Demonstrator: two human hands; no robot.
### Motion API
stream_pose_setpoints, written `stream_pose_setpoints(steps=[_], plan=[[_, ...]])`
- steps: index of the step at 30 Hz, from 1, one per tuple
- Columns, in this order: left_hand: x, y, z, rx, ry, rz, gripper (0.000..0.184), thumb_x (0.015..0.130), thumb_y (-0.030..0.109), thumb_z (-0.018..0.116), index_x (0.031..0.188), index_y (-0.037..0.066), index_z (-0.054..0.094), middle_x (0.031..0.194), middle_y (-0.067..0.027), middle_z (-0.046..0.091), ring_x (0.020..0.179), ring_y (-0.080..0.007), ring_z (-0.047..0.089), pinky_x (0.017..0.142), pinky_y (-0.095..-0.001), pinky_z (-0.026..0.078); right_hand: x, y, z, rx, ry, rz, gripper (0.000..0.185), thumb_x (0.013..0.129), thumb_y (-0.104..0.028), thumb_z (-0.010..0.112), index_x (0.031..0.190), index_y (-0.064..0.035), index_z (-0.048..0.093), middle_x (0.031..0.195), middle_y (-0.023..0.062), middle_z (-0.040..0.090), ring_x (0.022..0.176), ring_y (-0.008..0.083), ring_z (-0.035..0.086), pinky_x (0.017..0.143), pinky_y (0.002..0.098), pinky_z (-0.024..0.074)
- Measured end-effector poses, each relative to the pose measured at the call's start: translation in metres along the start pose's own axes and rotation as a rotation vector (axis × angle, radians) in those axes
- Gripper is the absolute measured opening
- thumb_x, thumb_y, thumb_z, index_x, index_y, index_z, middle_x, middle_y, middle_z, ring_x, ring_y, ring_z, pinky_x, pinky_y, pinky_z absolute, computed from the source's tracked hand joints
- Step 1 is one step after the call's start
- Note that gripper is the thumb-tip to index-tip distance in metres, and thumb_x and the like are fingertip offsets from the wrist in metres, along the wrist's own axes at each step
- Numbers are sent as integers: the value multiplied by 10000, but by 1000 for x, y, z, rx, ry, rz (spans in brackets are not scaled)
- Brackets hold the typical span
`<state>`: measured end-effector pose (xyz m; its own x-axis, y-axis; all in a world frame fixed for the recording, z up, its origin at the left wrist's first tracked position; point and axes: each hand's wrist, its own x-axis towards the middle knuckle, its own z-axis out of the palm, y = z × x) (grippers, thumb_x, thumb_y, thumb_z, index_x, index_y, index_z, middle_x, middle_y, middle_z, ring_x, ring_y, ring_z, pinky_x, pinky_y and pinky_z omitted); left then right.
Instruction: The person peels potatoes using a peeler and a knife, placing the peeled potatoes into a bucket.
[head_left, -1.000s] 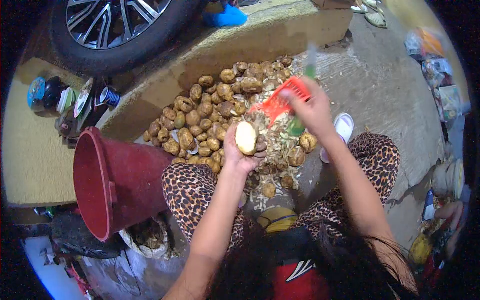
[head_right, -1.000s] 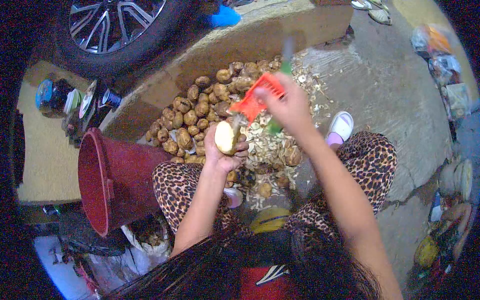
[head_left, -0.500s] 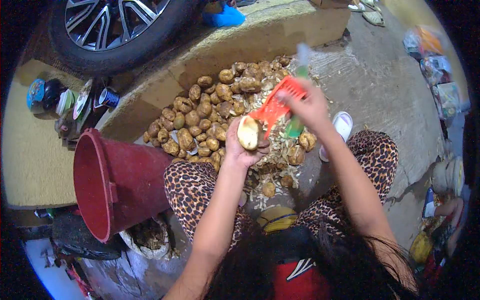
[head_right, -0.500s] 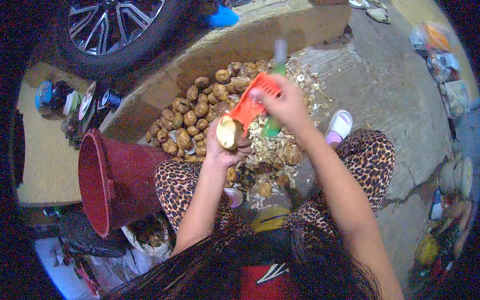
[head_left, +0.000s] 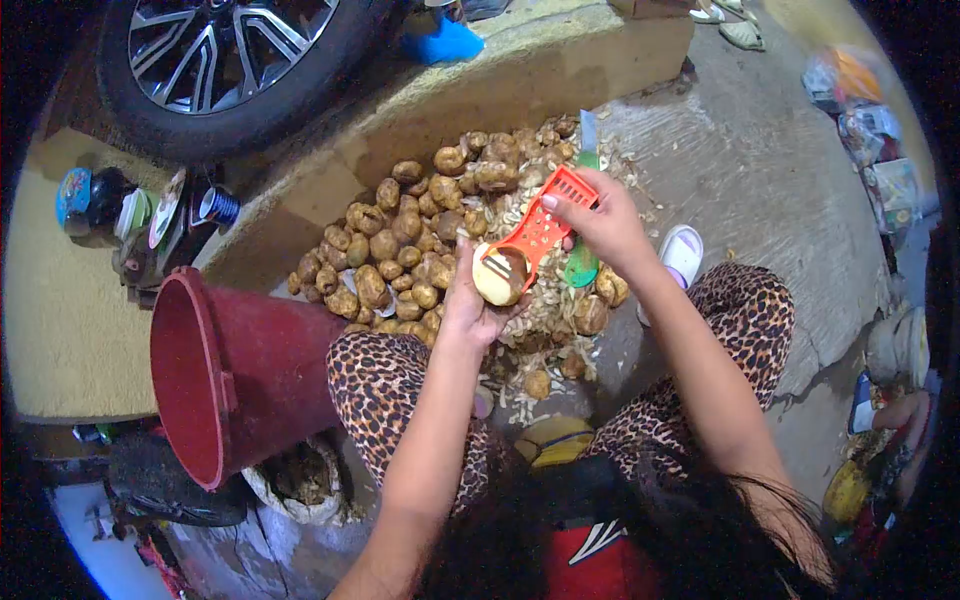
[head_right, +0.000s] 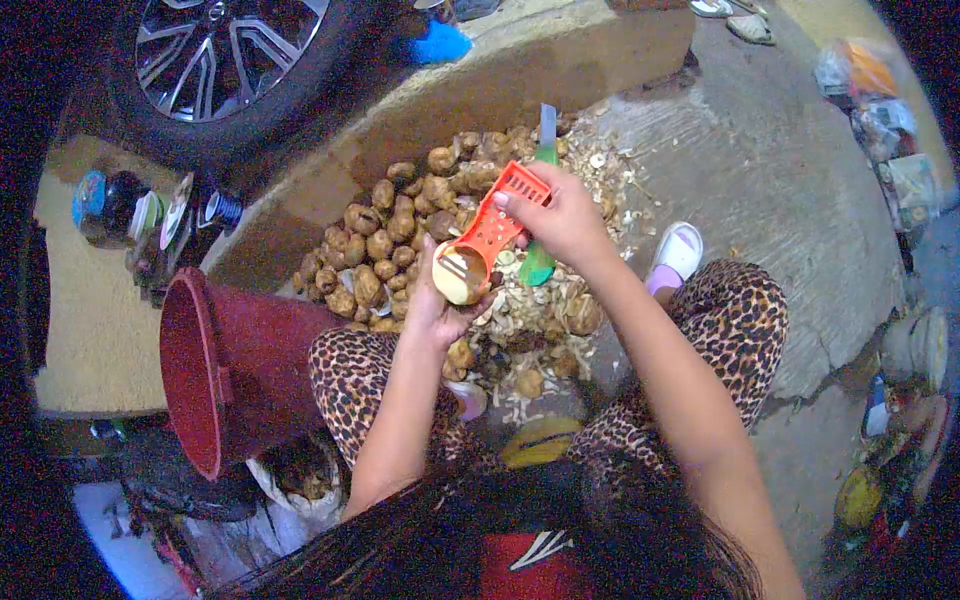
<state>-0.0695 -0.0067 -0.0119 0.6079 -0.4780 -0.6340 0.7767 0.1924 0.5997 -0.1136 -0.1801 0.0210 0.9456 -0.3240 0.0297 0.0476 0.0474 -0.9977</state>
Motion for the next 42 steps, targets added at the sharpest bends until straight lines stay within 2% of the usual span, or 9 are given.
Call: stream_pose_setpoints(steps=[3,12,15,21,24,28,34,41,42], plan=[[-7,8,4,10,-217,10,716,804,697,251,1132,111,499,989,-50,607,792,-192,599,572,-318,489,-1,2,-2,0,-2,15,186,794,-194,634,800,-32,544,613,9,567,454,65,504,420,209,412],[7,-5,-6,-68,-28,99,514,843,522,372,1013,70,547,848,-85,621,617,-248,608,394,-276,420,-6,12,13,-206,83,-41,209,771,-216,640,792,-24,562,606,54,564,507,108,539,481,275,449],[6,-5,-12,-68,-55,139,436,835,468,410,951,69,544,782,-81,612,557,-260,598,349,-284,399,16,29,-22,-447,425,-298,182,779,-195,630,803,-26,568,620,42,568,490,99,537,457,254,439],[4,-5,-5,-85,0,214,373,862,411,398,942,71,527,741,-89,612,560,-240,603,372,-279,424,1,17,1,105,151,77,148,783,-161,622,849,-33,583,638,21,591,446,76,519,407,215,416],[15,-16,-2,-124,71,307,373,881,396,364,969,69,520,763,-97,618,573,-234,606,386,-277,422,-5,22,13,57,76,127,161,785,-174,627,855,-36,585,648,22,597,451,79,522,411,225,422],[10,-11,-17,65,-73,207,349,880,342,336,951,66,537,819,-95,614,589,-252,610,430,-356,481,15,25,-21,-196,330,-24,181,810,-173,607,898,-24,557,663,4,568,480,58,494,422,204,403],[17,-21,-8,39,-13,450,286,916,239,335,981,35,523,841,-107,606,661,-206,620,457,-295,516,1,30,11,151,171,151,149,808,-152,611,860,-19,566,652,25,592,480,77,518,428,209,421],[35,-28,-17,31,14,413,343,895,343,336,982,66,518,807,-87,615,601,-206,609,399,-292,467,8,40,-1,155,223,254,133,809,-142,607,845,-16,588,666,29,605,464,75,505,418,215,411],[26,-23,-11,28,-10,374,357,892,357,347,1003,64,519,841,-91,616,670,-203,614,492,-317,508,8,38,1,154,208,246,139,811,-154,608,850,-22,585,670,22,600,465,69,495,416,210,405]])
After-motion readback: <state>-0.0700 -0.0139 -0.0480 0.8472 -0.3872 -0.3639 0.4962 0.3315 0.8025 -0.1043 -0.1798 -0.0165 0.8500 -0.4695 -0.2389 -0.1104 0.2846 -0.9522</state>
